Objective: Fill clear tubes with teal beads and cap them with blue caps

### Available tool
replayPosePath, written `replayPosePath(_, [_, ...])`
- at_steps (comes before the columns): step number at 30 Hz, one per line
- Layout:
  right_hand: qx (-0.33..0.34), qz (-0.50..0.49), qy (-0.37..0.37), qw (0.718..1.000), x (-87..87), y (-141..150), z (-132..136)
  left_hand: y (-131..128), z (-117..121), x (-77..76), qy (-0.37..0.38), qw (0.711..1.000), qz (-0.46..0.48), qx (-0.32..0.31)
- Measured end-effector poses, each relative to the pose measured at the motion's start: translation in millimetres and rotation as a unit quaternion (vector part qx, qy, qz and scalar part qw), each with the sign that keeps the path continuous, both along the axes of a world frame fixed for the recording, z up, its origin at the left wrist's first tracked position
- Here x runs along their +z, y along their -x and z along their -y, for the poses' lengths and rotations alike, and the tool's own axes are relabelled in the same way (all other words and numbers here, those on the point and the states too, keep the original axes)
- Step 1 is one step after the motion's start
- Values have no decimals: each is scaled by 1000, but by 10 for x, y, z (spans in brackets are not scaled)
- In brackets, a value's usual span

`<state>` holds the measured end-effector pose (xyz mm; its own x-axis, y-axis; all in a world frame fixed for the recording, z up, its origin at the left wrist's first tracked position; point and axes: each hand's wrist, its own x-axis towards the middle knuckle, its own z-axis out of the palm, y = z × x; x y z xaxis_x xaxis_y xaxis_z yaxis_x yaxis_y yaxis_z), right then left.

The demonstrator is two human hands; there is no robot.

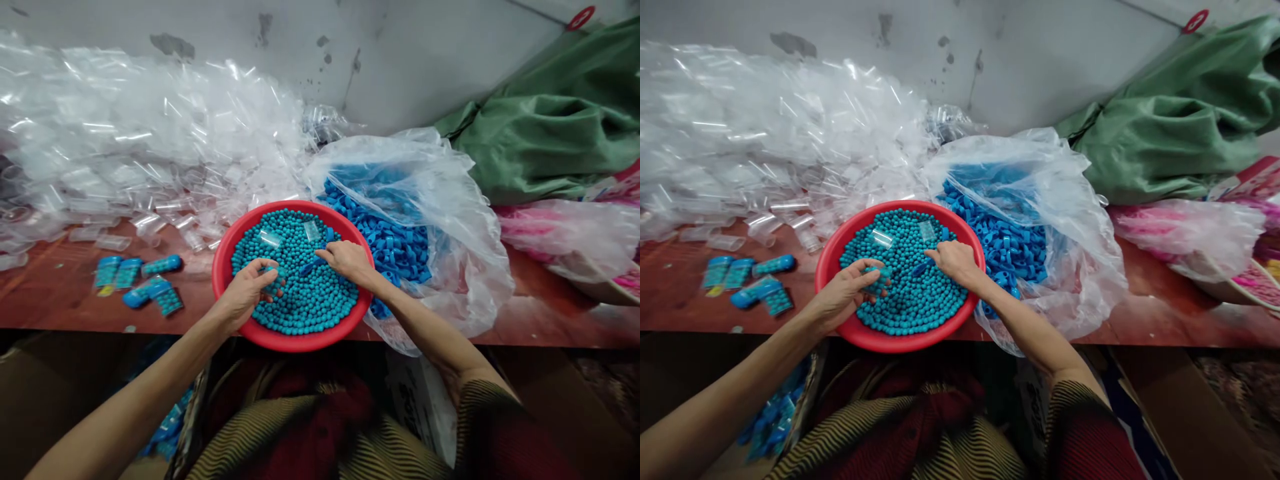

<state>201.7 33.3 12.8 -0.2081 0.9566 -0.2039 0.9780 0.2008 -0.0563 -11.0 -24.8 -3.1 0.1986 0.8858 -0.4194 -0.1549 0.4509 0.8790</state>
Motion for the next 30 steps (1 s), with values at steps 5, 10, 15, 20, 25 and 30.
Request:
replayPosePath(5, [-9, 36, -17, 999, 33, 170, -28, -13, 15, -1, 1, 1000, 0, -2])
replayPosePath(10, [14, 32, 33, 999, -91, 158, -74, -38, 8, 5, 6, 1000, -2, -1])
replayPosePath(15, [71, -32, 59, 995, -241, 156, -77, -72, 0, -4, 11, 1000, 8, -8])
replayPosePath(20, [44, -72, -11, 996, -129, 2, -64, -39, -8, 33, 5, 1000, 15, 2])
replayPosePath(25, [199, -59, 34, 978, -65, 8, 67, 28, -28, 90, -3, 999, 28, 17])
replayPosePath(30, [220, -23, 17, 975, -147, 119, 111, 62, -24, 131, -5, 999, 31, 23])
